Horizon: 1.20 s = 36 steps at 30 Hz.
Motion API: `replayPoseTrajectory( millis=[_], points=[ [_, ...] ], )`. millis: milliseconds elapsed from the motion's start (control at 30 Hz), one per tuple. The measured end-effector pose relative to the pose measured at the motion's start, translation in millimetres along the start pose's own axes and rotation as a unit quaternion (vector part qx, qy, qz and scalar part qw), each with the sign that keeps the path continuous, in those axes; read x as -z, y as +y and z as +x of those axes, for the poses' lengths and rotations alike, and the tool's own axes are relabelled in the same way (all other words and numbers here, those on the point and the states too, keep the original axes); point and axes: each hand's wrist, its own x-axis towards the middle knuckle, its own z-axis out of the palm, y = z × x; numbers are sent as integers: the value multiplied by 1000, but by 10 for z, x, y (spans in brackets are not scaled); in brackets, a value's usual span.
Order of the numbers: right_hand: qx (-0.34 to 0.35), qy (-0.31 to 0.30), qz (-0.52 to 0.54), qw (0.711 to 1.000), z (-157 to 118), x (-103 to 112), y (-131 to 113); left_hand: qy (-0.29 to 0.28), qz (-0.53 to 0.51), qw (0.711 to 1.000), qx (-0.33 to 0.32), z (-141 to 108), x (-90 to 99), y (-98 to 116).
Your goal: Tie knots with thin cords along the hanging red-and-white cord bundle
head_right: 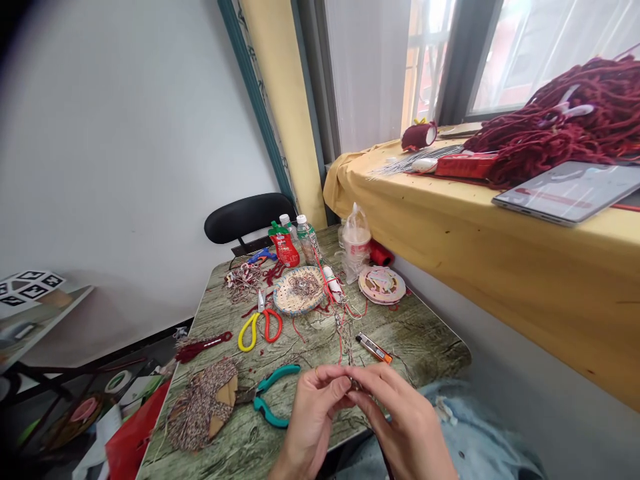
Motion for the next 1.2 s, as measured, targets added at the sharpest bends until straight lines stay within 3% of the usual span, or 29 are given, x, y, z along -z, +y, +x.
replayPoseTrajectory(
  millis=[167,333,500,667,733,833,900,1100,1200],
  points=[
    [-22,23,17,999,-24,14,38,-14,141,987,-80,-8,25,50],
    [-187,34,93,977,-61,-26,133,-5,255,957,-135,-27,63,101],
    [-360,4,284,889,-23,-47,149,-10,312,940,-139,-69,55,92],
    [-398,-39,458,794,-36,-18,162,-43,280,951,-125,-100,55,35],
    [-401,-49,490,772,-46,-4,171,-27,266,956,-121,-64,117,-4],
    [-407,-27,489,771,-42,-2,179,62,266,956,-109,44,276,-93],
    [-411,-8,476,778,-34,-18,189,83,264,957,-86,116,374,-163],
    [-392,-10,398,829,-48,-78,306,-38,158,987,-4,230,415,-312],
    [-379,-20,343,859,-56,-76,367,-39,135,990,10,255,382,-335]
  ],
)
